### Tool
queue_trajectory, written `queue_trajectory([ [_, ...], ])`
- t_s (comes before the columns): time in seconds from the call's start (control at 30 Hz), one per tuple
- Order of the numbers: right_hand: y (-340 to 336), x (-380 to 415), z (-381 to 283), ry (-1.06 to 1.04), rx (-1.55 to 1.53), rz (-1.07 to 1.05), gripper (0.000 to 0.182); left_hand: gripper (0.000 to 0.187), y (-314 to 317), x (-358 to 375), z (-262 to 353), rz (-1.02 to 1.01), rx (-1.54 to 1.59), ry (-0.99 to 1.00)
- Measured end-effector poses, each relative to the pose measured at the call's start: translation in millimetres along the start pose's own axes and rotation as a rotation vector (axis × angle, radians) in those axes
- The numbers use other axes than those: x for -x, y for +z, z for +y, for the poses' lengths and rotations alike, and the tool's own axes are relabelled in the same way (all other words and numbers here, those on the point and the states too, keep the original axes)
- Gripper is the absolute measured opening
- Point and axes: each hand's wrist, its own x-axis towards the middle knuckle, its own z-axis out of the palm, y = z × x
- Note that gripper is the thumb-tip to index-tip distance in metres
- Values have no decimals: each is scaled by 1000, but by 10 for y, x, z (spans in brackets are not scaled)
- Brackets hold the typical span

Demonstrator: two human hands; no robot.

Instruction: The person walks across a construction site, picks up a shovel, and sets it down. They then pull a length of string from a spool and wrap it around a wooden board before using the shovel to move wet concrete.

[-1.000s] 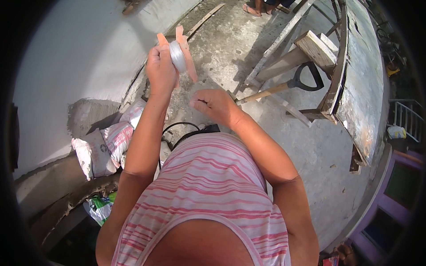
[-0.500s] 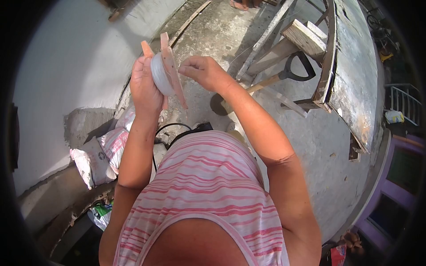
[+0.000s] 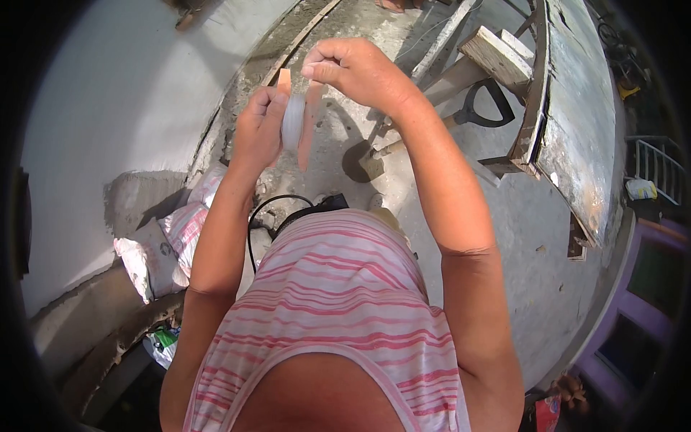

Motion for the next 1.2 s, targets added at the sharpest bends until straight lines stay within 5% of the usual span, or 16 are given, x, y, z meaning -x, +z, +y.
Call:
queue_trajectory([
  [0.07,-31,-122,169,37,-93,10,19,24,-46,65,103,-144,221,-66],
  [0.17,244,-60,502,108,-252,12,19,21,0,153,303,-104,577,-42],
  [0.27,662,155,553,264,-313,-55,21,20,-71,17,404,79,521,-62],
  [0.37,945,509,436,102,-198,-59,16,23,-48,-260,211,332,492,2],
  [0.5,753,673,-10,-71,-104,-99,12,24,-23,-433,-149,421,176,12],
  [0.6,286,489,-273,10,-81,-29,10,24,62,-288,-99,297,-19,-38],
  [0.67,41,228,-146,-65,-61,47,14,23,88,-146,23,-15,111,-60],
  [0.9,-10,-68,297,37,-360,26,16,19,52,125,400,-210,483,-51],
  [1.07,589,355,472,230,-564,-21,20,19,138,-46,531,173,621,-23],
  [1.2,737,694,365,250,-485,-104,20,21,190,-290,303,219,515,-38],
])
